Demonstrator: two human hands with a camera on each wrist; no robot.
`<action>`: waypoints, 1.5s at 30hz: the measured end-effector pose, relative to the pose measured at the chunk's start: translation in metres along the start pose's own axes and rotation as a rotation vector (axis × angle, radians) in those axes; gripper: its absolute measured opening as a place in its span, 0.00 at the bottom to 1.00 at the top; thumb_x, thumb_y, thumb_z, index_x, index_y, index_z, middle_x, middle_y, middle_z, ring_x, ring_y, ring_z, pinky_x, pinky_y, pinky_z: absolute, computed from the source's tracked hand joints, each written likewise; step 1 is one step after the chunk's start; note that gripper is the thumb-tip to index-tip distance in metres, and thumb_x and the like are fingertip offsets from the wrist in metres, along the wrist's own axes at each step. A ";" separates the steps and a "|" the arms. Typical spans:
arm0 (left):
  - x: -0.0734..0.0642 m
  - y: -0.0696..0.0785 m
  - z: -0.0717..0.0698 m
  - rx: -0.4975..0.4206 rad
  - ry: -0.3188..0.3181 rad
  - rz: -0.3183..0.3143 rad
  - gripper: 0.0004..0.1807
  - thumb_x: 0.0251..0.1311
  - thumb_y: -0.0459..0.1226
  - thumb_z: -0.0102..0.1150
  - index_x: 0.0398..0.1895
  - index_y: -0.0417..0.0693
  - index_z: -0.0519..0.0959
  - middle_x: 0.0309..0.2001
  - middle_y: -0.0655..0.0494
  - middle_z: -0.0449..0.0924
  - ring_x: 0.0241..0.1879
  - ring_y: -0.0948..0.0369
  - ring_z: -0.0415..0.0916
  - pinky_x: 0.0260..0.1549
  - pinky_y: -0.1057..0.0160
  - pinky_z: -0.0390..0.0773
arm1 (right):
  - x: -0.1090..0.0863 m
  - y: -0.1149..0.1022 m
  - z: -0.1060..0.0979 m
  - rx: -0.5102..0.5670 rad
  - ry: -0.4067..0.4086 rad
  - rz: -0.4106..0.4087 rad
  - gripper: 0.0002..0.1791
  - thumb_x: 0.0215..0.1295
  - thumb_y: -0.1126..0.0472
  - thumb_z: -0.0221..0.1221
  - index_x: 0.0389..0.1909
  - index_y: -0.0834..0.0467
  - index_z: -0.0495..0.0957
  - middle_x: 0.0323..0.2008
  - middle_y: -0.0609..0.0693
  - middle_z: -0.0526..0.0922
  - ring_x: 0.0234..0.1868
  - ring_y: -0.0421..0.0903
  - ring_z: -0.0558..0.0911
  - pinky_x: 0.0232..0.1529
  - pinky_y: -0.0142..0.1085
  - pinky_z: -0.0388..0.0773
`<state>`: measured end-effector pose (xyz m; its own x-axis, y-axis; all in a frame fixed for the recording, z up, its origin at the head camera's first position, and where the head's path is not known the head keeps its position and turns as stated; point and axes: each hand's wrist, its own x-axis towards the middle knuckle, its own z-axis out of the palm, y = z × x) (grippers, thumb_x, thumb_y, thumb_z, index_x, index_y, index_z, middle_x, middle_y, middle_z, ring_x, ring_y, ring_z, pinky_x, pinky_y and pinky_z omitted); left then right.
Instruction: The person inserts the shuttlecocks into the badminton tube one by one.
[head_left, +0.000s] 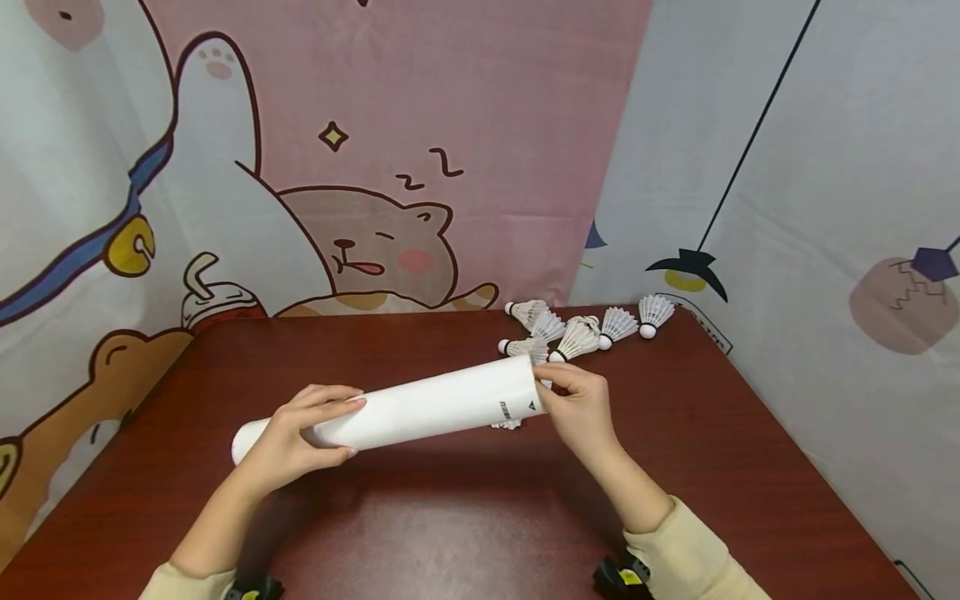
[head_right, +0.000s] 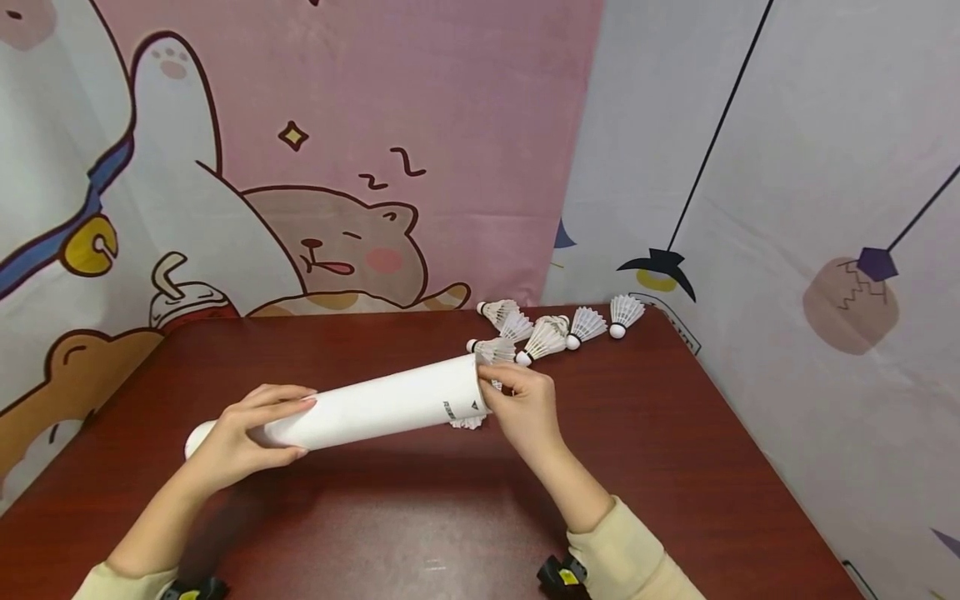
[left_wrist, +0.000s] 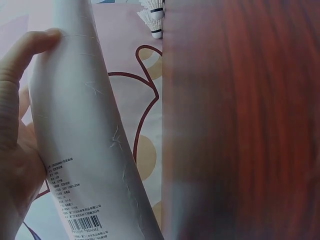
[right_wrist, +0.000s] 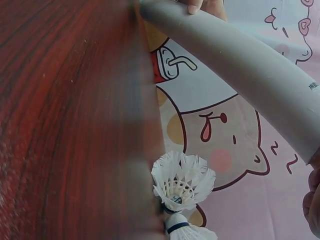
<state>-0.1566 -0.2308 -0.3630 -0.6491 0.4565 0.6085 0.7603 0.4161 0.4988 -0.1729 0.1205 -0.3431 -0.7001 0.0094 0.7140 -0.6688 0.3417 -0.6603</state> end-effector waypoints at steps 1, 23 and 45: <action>0.000 0.000 0.000 0.003 0.004 0.006 0.33 0.31 0.21 0.77 0.50 0.35 0.81 0.49 0.38 0.78 0.50 0.50 0.71 0.48 0.74 0.66 | 0.000 0.001 -0.001 0.009 0.003 -0.015 0.09 0.45 0.84 0.64 0.28 0.73 0.84 0.29 0.63 0.84 0.32 0.39 0.79 0.29 0.25 0.71; -0.002 -0.003 -0.004 0.001 0.033 -0.023 0.33 0.32 0.21 0.76 0.50 0.34 0.80 0.50 0.38 0.78 0.52 0.52 0.70 0.49 0.73 0.66 | 0.017 0.052 -0.037 -0.020 0.056 0.179 0.10 0.50 0.76 0.67 0.35 0.73 0.83 0.28 0.65 0.82 0.19 0.38 0.68 0.19 0.25 0.62; -0.002 -0.005 -0.004 0.005 0.040 -0.036 0.33 0.31 0.21 0.76 0.50 0.34 0.80 0.51 0.39 0.77 0.52 0.52 0.70 0.48 0.73 0.66 | -0.003 0.133 -0.037 -0.176 -0.197 0.392 0.11 0.56 0.62 0.68 0.38 0.63 0.84 0.29 0.52 0.85 0.25 0.40 0.77 0.26 0.31 0.70</action>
<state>-0.1584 -0.2371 -0.3641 -0.6743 0.4099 0.6143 0.7364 0.4353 0.5179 -0.2505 0.2008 -0.4249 -0.9368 -0.0031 0.3497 -0.3038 0.5025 -0.8094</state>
